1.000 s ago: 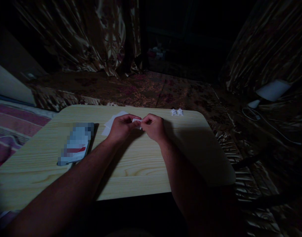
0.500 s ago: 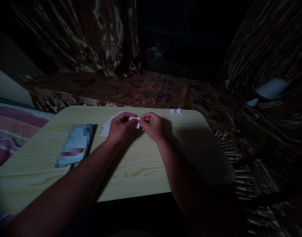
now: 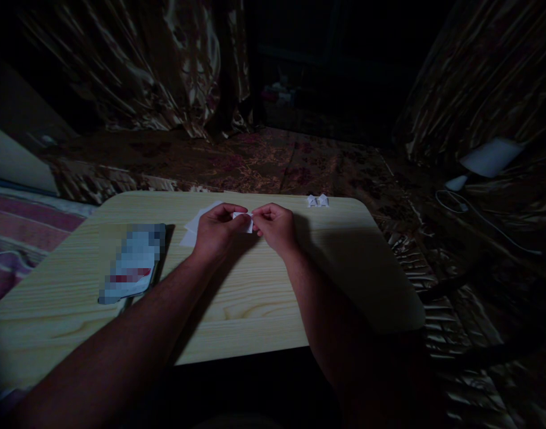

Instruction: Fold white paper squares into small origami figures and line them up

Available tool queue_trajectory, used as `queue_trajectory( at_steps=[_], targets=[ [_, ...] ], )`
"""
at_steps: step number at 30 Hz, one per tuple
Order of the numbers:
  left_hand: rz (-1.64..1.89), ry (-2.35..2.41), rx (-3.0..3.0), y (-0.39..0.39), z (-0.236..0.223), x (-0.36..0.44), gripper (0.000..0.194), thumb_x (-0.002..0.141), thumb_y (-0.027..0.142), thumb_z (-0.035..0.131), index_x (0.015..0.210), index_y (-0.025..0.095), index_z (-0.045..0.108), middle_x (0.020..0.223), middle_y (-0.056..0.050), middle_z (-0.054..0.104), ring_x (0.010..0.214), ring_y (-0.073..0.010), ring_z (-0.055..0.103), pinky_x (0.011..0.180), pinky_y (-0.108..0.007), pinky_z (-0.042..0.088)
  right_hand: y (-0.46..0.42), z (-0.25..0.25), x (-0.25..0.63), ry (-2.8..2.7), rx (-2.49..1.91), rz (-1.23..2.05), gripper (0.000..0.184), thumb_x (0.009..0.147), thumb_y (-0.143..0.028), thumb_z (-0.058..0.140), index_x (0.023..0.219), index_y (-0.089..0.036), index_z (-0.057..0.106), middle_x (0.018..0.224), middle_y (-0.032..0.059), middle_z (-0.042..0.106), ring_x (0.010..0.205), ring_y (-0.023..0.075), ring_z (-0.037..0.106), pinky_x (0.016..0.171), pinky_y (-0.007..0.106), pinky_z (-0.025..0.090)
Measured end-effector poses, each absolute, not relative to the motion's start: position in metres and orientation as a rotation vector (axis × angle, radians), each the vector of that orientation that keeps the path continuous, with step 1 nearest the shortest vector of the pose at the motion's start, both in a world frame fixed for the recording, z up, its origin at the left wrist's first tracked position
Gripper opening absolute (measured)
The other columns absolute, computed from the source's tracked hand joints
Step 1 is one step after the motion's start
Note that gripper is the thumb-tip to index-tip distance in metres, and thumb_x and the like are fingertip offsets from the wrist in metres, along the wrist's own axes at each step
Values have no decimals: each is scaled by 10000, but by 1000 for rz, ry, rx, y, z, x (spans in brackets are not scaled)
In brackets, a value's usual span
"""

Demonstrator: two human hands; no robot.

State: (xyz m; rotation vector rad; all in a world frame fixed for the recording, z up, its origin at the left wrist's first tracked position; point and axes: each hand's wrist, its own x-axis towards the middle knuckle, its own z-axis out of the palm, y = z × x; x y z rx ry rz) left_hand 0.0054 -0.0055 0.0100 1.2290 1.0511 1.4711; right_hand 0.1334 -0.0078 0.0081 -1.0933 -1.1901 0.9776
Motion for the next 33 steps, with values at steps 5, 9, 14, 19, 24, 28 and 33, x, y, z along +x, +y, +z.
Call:
queue_trajectory(
  at_steps=[5, 9, 14, 19, 24, 28, 33],
  targets=[
    [1488, 1051, 1303, -5, 9, 4, 174, 638, 244, 682, 792, 162, 678, 631, 4, 592, 559, -108, 506, 547, -225, 399, -8, 9, 133, -1196, -1087, 986, 124, 669, -262, 651, 739, -165, 621, 539, -25, 599, 477, 89, 554, 432, 187, 443],
    [1497, 1079, 1286, -4, 9, 4, 162, 628, 240, 686, 771, 164, 681, 639, 2, 599, 564, -110, 509, 554, -227, 401, -8, 8, 133, -1199, -1090, 999, 139, 665, -271, 657, 750, -167, 621, 544, -25, 603, 478, 90, 553, 442, 193, 450],
    [1485, 1064, 1257, -4, 9, 4, 159, 615, 231, 687, 762, 170, 685, 640, 1, 604, 574, -115, 519, 560, -230, 407, -7, 7, 133, -1201, -1079, 989, 143, 665, -279, 663, 748, -170, 622, 544, -26, 601, 484, 93, 557, 448, 197, 456],
    [1478, 1035, 1262, -3, 8, 3, 146, 614, 228, 692, 748, 169, 684, 644, -3, 609, 570, -115, 523, 559, -234, 416, -7, 6, 133, -1208, -1057, 980, 130, 671, -272, 660, 744, -170, 624, 558, -24, 603, 488, 94, 559, 447, 199, 458],
    [1476, 1026, 1288, -2, 7, 2, 153, 630, 237, 690, 767, 167, 682, 652, -5, 616, 571, -114, 532, 559, -232, 424, -7, 6, 133, -1216, -1070, 961, 138, 675, -275, 654, 759, -168, 629, 559, -24, 603, 498, 96, 564, 450, 199, 458],
    [1481, 1024, 1293, -2, 6, 2, 142, 637, 238, 688, 760, 168, 681, 648, -4, 615, 573, -116, 538, 557, -229, 423, -8, 7, 133, -1219, -1070, 959, 137, 673, -275, 652, 759, -170, 629, 559, -25, 603, 502, 102, 567, 458, 210, 462],
    [1484, 1042, 1340, -1, 5, 1, 141, 645, 234, 684, 768, 167, 687, 623, 4, 599, 551, -105, 513, 540, -221, 409, -10, 11, 133, -1202, -1101, 986, 140, 676, -281, 645, 747, -161, 632, 542, -22, 597, 488, 97, 558, 459, 204, 457]
  ],
)
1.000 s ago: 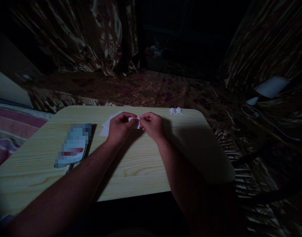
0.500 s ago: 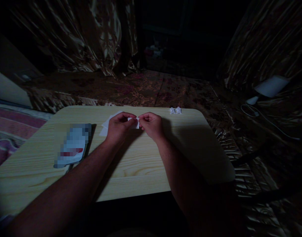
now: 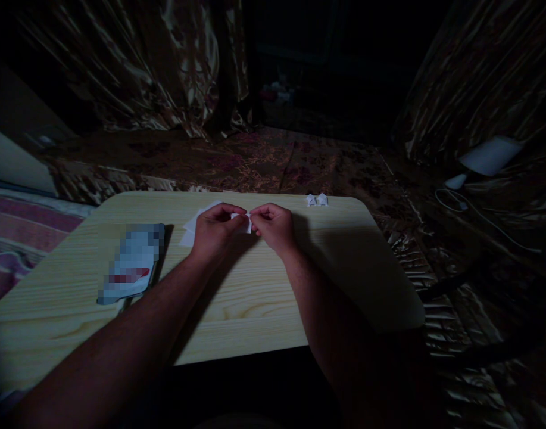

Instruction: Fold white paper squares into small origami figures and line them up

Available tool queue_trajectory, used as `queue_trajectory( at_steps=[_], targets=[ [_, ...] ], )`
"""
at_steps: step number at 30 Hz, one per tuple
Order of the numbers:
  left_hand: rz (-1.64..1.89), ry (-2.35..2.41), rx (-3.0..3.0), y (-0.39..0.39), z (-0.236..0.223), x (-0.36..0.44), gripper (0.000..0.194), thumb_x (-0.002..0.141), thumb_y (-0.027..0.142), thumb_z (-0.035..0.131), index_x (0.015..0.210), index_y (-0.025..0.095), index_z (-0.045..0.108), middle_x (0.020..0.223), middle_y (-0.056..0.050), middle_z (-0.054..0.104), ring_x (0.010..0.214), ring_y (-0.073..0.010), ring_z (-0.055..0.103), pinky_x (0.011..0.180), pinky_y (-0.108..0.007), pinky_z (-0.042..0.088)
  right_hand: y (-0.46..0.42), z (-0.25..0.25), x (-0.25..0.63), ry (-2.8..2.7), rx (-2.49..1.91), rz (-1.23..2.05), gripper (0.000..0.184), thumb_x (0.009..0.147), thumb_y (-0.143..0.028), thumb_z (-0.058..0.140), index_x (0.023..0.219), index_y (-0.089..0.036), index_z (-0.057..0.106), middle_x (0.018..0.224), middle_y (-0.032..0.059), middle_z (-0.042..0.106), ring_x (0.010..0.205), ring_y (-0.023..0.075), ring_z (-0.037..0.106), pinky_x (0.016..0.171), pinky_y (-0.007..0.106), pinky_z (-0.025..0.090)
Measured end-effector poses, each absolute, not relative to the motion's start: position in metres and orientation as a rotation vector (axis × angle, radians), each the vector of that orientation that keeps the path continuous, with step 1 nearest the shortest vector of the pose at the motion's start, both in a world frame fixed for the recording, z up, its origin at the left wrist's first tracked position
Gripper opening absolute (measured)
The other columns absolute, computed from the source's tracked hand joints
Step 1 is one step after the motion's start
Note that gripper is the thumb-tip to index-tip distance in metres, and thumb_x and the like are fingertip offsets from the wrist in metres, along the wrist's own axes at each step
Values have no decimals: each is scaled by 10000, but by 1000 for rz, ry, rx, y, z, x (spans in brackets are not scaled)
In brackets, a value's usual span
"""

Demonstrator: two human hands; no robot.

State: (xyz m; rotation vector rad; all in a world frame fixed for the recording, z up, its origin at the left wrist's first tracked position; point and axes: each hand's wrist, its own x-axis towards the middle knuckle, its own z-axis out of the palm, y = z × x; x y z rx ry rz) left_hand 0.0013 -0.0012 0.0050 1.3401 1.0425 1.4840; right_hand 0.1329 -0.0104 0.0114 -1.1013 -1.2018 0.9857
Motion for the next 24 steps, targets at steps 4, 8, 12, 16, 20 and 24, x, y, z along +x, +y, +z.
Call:
queue_trajectory(
  at_steps=[4, 8, 12, 16, 20, 24],
  targets=[
    [1483, 1032, 1379, 0, 4, 1, 143, 647, 226, 684, 772, 157, 688, 623, 3, 600, 548, -104, 509, 525, -219, 402, -11, 13, 132, -1184, -1128, 1003, 145, 680, -292, 638, 727, -157, 619, 531, -24, 591, 473, 88, 545, 453, 193, 446],
    [1483, 1022, 1408, -1, 5, 1, 140, 653, 212, 680, 778, 149, 691, 626, 2, 603, 542, -97, 502, 520, -214, 397, -11, 12, 132, -1183, -1129, 1000, 128, 675, -282, 633, 709, -161, 605, 517, -35, 577, 457, 82, 527, 456, 194, 439],
    [1460, 1040, 1385, -3, 7, 2, 197, 643, 215, 697, 826, 144, 693, 647, -4, 620, 538, -95, 510, 524, -215, 405, -10, 10, 133, -1200, -1117, 970, 107, 677, -266, 623, 697, -165, 592, 508, -46, 555, 451, 79, 507, 469, 200, 433],
    [1386, 967, 1254, -4, 7, 3, 288, 613, 240, 733, 877, 142, 674, 679, -13, 640, 567, -115, 555, 557, -234, 431, -8, 8, 133, -1236, -1089, 904, 108, 699, -272, 608, 702, -167, 581, 526, -47, 544, 473, 83, 502, 485, 205, 424],
    [1340, 890, 1149, -5, 8, 4, 232, 594, 257, 754, 763, 130, 657, 687, -24, 647, 599, -122, 572, 613, -256, 452, -8, 6, 133, -1288, -1066, 814, 109, 730, -278, 589, 724, -170, 582, 580, -34, 560, 530, 92, 517, 527, 211, 431],
    [1365, 880, 1106, -6, 8, 5, 204, 605, 258, 748, 741, 133, 661, 678, -24, 644, 595, -120, 570, 615, -258, 445, -9, 5, 132, -1320, -1064, 761, 113, 754, -288, 575, 741, -176, 578, 607, -28, 562, 567, 99, 523, 554, 217, 433]
  ],
)
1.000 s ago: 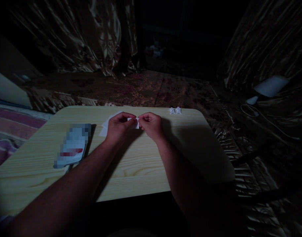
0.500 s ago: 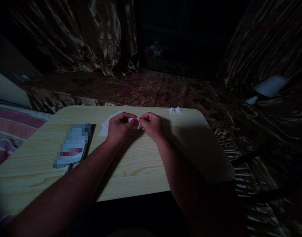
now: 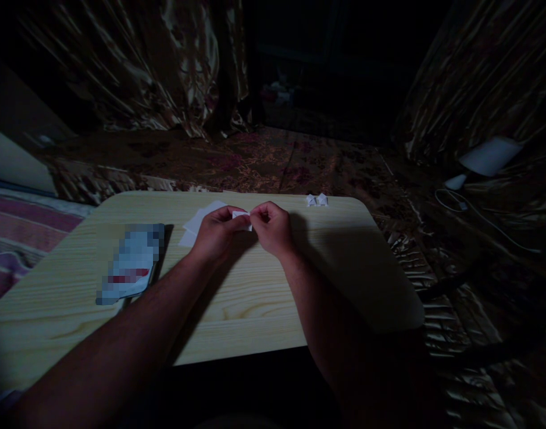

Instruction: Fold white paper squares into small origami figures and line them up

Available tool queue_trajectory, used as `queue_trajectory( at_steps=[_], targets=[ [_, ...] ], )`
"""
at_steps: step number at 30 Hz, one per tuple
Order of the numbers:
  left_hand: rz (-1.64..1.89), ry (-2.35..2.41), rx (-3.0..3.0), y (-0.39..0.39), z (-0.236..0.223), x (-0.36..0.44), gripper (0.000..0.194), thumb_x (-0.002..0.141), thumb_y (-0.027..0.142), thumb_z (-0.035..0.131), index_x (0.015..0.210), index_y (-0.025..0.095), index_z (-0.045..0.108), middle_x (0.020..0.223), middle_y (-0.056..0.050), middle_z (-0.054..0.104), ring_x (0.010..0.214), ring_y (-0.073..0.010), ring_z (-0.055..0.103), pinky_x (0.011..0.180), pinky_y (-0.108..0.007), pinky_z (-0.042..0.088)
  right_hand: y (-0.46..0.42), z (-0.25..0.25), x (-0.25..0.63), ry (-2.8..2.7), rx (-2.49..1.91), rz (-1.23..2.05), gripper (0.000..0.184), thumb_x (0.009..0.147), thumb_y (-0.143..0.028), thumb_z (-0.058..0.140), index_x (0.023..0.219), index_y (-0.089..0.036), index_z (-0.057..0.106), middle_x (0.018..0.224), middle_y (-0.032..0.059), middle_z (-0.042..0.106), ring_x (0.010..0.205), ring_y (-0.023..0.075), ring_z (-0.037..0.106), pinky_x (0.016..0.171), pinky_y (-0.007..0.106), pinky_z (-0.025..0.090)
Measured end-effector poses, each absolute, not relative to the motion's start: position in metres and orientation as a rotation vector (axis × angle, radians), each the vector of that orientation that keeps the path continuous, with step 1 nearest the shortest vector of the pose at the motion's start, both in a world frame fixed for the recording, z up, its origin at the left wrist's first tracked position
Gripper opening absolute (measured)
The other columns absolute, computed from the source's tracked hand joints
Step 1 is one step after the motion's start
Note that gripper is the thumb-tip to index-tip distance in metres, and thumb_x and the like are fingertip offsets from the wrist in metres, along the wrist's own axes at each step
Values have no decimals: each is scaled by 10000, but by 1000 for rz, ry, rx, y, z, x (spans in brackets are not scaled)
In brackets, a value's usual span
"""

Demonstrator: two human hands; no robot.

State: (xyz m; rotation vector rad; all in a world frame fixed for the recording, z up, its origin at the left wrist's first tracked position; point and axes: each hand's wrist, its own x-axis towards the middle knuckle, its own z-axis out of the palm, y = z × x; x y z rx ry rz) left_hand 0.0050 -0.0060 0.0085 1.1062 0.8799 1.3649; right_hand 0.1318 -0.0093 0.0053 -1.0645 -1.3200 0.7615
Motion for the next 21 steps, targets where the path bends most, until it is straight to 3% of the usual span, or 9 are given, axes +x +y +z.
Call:
queue_trajectory(
  at_steps=[9, 17, 21],
  targets=[
    [1399, 832, 962, -7, 9, 8, 179, 566, 201, 758, 704, 141, 661, 673, -25, 642, 617, -124, 573, 621, -252, 434, -10, 6, 130, -1345, -1033, 739, 115, 768, -291, 566, 738, -180, 568, 607, -28, 552, 567, 101, 515, 554, 221, 425],
    [1442, 870, 974, -6, 9, 9, 170, 677, 283, 688, 607, 157, 597, 554, 25, 516, 505, -76, 440, 483, -210, 330, -10, 5, 128, -1326, -1048, 758, 117, 755, -298, 566, 733, -183, 565, 591, -35, 545, 550, 96, 507, 533, 215, 413],
    [1381, 854, 1024, -7, 9, 9, 165, 655, 285, 704, 660, 152, 608, 616, 8, 578, 552, -94, 501, 536, -221, 385, -8, 4, 131, -1271, -1032, 768, 104, 744, -283, 566, 742, -179, 564, 575, -41, 538, 511, 91, 495, 497, 211, 400]
  ],
)
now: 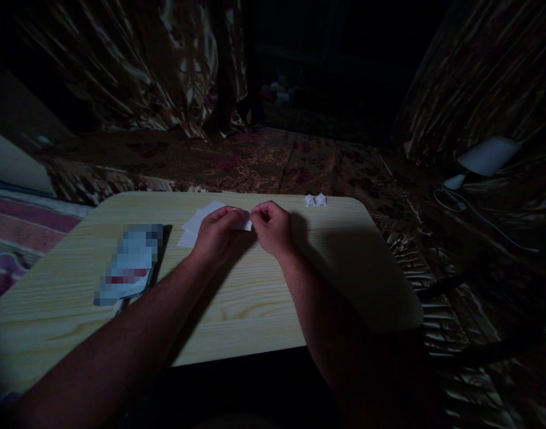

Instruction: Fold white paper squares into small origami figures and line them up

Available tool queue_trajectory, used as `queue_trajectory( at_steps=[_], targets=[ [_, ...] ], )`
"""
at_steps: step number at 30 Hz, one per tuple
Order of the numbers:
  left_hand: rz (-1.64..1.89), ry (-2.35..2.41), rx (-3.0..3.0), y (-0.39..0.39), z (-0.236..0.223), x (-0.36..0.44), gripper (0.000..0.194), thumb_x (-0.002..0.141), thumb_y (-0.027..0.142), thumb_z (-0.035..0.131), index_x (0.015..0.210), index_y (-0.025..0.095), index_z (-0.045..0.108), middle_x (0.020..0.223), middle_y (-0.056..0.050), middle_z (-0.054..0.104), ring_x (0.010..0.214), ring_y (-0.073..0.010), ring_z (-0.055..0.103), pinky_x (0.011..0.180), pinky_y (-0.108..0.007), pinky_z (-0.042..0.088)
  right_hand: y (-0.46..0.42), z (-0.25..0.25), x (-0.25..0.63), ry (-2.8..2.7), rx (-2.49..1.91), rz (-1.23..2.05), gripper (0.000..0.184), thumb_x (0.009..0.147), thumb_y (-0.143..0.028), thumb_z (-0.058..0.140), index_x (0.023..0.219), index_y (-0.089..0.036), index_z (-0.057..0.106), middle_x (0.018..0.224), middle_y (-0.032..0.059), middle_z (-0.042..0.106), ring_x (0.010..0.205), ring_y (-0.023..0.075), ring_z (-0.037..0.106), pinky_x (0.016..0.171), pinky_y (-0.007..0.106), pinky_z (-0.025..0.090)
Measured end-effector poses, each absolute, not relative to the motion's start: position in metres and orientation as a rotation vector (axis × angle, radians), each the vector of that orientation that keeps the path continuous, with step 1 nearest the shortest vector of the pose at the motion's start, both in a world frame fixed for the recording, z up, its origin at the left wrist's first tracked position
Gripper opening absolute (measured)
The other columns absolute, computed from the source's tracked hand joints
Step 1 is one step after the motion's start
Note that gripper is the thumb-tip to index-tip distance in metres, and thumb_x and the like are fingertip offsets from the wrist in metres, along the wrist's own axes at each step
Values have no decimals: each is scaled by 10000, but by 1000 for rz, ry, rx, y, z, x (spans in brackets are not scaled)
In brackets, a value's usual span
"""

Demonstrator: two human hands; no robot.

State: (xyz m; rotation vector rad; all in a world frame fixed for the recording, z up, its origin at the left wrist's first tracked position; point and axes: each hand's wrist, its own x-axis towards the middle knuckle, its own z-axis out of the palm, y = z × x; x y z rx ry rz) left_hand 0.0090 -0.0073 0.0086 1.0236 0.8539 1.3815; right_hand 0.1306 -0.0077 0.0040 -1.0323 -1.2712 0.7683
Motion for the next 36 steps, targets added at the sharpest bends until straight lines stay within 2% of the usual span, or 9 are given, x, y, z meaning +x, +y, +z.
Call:
queue_trajectory(
  at_steps=[4, 10, 14, 27, 36],
  targets=[
    [1343, 928, 1110, -6, 4, 8, 186, 596, 235, 732, 714, 138, 625, 689, -17, 637, 597, -113, 549, 585, -233, 417, -7, 4, 132, -1260, -1038, 798, 97, 741, -274, 558, 753, -178, 560, 565, -46, 530, 482, 88, 484, 469, 207, 390],
    [1422, 930, 1096, -4, 8, 7, 179, 633, 259, 681, 757, 136, 645, 692, -13, 634, 600, -107, 549, 591, -223, 421, -11, 4, 128, -1325, -1099, 818, 93, 736, -275, 553, 741, -182, 552, 593, -39, 551, 539, 92, 510, 526, 208, 420],
    [1397, 905, 1065, -6, 12, 9, 162, 632, 258, 672, 735, 138, 637, 681, -9, 623, 608, -110, 553, 595, -222, 427, -11, 3, 125, -1309, -1107, 923, 86, 710, -264, 558, 727, -182, 540, 543, -55, 526, 483, 85, 488, 490, 204, 404],
    [1261, 920, 1316, -4, 11, 2, 153, 659, 257, 681, 725, 120, 660, 640, -28, 623, 537, -109, 520, 521, -222, 381, -14, 12, 132, -1204, -1078, 1068, 125, 660, -270, 615, 721, -172, 566, 521, -60, 539, 437, 69, 474, 430, 185, 375],
    [1195, 967, 1413, -3, 12, -2, 132, 662, 254, 677, 677, 125, 658, 582, -21, 602, 484, -96, 473, 463, -208, 322, -10, 12, 136, -1245, -1133, 1037, 65, 636, -217, 590, 650, -168, 549, 467, -62, 524, 406, 65, 457, 415, 179, 353]
  ],
)
